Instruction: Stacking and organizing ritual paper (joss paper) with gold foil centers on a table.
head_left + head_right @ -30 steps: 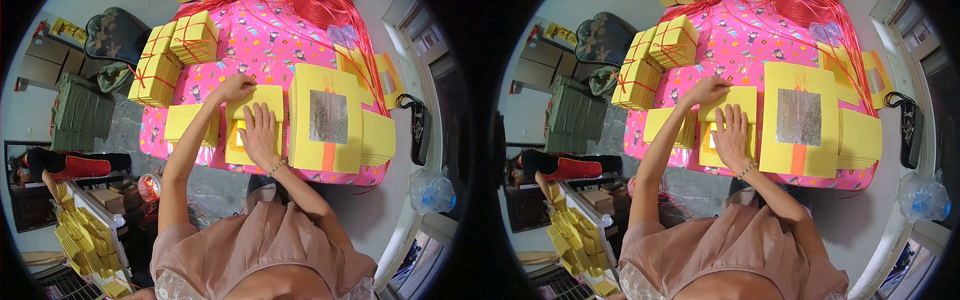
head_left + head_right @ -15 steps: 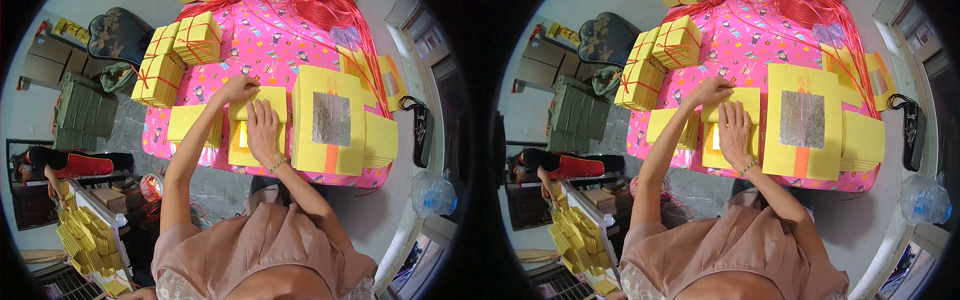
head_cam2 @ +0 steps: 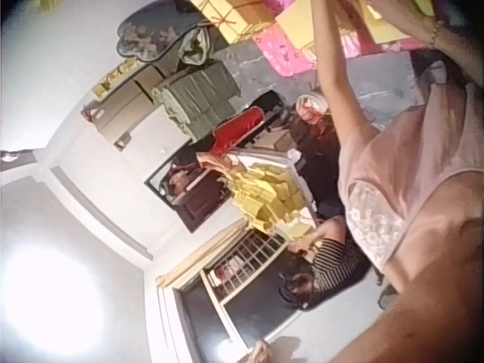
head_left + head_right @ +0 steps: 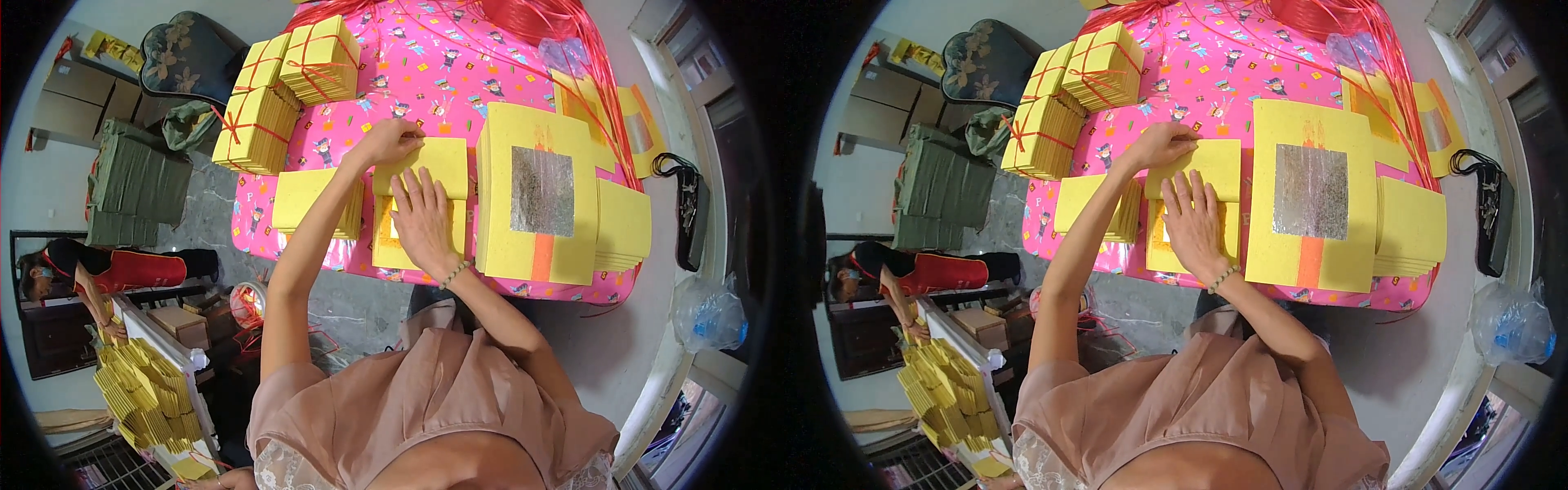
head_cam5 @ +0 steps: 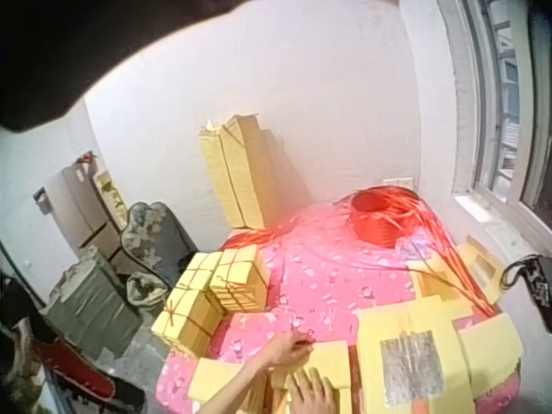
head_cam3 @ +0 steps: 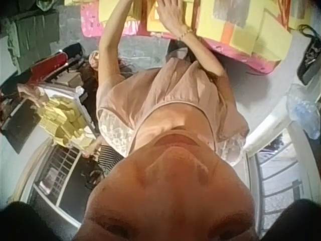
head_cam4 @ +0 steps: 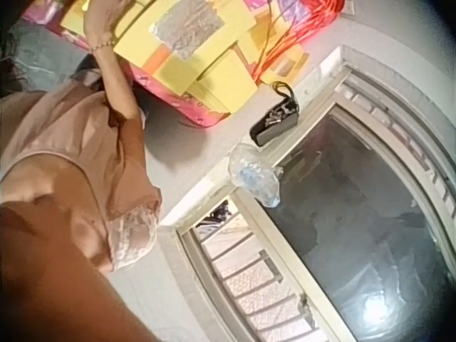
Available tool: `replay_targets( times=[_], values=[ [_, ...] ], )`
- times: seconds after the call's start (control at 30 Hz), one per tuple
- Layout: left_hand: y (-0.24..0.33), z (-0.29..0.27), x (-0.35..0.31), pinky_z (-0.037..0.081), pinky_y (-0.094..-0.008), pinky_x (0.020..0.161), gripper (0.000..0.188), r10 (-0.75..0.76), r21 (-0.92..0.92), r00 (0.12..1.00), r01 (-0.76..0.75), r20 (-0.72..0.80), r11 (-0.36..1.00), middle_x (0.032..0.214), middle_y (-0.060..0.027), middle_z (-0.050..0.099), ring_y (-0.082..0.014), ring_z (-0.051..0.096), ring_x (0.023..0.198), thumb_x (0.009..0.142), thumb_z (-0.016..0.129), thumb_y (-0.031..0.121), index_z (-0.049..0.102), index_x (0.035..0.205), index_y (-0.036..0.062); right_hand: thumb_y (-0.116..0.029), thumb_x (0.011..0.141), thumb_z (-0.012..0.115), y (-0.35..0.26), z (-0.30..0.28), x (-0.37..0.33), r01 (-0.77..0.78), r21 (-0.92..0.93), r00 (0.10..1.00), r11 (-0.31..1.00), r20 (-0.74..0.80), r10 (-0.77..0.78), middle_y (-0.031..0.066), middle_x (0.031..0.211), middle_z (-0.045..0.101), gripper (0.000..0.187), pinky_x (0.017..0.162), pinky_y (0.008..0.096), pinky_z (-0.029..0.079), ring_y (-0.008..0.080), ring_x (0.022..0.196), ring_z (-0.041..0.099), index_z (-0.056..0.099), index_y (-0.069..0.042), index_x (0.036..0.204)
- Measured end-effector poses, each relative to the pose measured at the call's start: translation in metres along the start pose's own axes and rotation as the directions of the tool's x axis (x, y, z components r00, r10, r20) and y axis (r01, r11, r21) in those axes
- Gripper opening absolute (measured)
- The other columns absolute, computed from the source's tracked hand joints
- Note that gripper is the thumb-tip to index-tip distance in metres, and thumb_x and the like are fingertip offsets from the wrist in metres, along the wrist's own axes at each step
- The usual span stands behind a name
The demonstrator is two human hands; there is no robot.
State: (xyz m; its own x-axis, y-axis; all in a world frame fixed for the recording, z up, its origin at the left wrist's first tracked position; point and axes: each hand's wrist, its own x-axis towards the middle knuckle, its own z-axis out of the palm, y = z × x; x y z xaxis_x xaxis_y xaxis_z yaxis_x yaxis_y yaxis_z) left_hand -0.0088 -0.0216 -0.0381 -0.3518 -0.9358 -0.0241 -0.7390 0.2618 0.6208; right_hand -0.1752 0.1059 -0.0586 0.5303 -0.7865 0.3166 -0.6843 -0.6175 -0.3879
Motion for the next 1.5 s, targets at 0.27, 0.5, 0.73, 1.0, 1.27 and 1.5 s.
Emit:
replay_targets(
  times=[0.27, 0.5, 0.73, 1.0, 1.27, 1.5],
  values=[
    [0.007, 0.006, 0.000, 0.054, -0.0418, 0.076, 0.027, -0.028, 0.065, 0.999, 0.030, -0.034, 0.997, 0.093, -0.0183, 0.071, -0.0350, 0.069, 0.085, 0.087, 0.065, 0.025, 0.072, 0.101, 0.0031, -0.028, 0.092, 0.060, -0.003, 0.000, 0.000, -0.002, -0.045, 1.000, 0.999, 0.018, 0.002, 0.0177, 0.144, 0.041, 0.055, 0.114, 0.0513, 0.021, 0.0371, 0.140, 0.028, 0.045, -0.003, 0.139],
    [0.015, 0.012, -0.003, 0.054, -0.0433, 0.076, 0.028, -0.070, 0.069, 0.993, 0.077, -0.095, 0.995, 0.091, -0.0186, 0.071, -0.0351, 0.068, 0.083, 0.087, 0.065, 0.029, 0.073, 0.096, 0.0035, -0.029, 0.092, 0.060, 0.001, -0.001, 0.000, 0.022, -0.005, 0.999, 1.000, 0.024, -0.021, 0.0208, 0.142, 0.041, 0.056, 0.114, 0.0520, 0.021, 0.0379, 0.140, 0.027, 0.046, 0.002, 0.136],
    [0.020, 0.031, -0.003, 0.051, -0.0464, 0.080, 0.023, -0.119, 0.282, 0.970, 0.177, -0.212, 0.943, 0.087, -0.0166, 0.070, -0.0326, 0.066, 0.087, 0.086, 0.061, 0.023, 0.072, 0.093, 0.0044, -0.029, 0.088, 0.064, 0.001, -0.001, -0.001, 0.027, 0.043, 0.999, 0.999, 0.041, -0.028, 0.0232, 0.145, 0.038, 0.066, 0.117, 0.0497, 0.018, 0.0379, 0.142, 0.025, 0.040, 0.007, 0.139],
    [0.064, 0.061, 0.007, 0.048, -0.0420, 0.085, 0.023, -0.184, 0.498, 0.946, 0.298, -0.266, 0.814, 0.100, -0.0132, 0.067, -0.0296, 0.061, 0.099, 0.082, 0.062, 0.023, 0.070, 0.094, 0.0044, -0.028, 0.086, 0.063, 0.010, 0.010, -0.005, 0.085, 0.013, 0.995, 0.996, 0.054, -0.086, 0.0316, 0.133, 0.041, 0.068, 0.113, 0.0562, 0.021, 0.0476, 0.130, 0.034, 0.039, 0.010, 0.136],
    [0.071, 0.068, 0.007, 0.045, -0.0475, 0.087, 0.042, -0.263, 0.443, 0.917, 0.378, -0.300, 0.813, 0.101, -0.0143, 0.066, -0.0307, 0.059, 0.102, 0.091, 0.057, 0.041, 0.069, 0.100, 0.0017, -0.027, 0.077, 0.066, 0.012, 0.018, -0.007, 0.072, 0.037, 0.997, 0.997, 0.035, -0.073, 0.0216, 0.135, 0.044, 0.068, 0.109, 0.0580, 0.020, 0.0430, 0.132, 0.031, 0.043, -0.002, 0.136],
    [0.070, 0.071, 0.005, 0.045, -0.0453, 0.088, 0.045, -0.245, 0.436, 0.906, 0.386, -0.346, 0.813, 0.099, -0.0139, 0.066, -0.0295, 0.059, 0.101, 0.091, 0.056, 0.043, 0.069, 0.100, 0.0013, -0.026, 0.077, 0.065, 0.012, 0.012, -0.005, 0.093, 0.052, 0.995, 0.994, 0.027, -0.095, 0.0214, 0.134, 0.045, 0.068, 0.109, 0.0581, 0.019, 0.0427, 0.132, 0.032, 0.043, -0.002, 0.136]
  ],
)
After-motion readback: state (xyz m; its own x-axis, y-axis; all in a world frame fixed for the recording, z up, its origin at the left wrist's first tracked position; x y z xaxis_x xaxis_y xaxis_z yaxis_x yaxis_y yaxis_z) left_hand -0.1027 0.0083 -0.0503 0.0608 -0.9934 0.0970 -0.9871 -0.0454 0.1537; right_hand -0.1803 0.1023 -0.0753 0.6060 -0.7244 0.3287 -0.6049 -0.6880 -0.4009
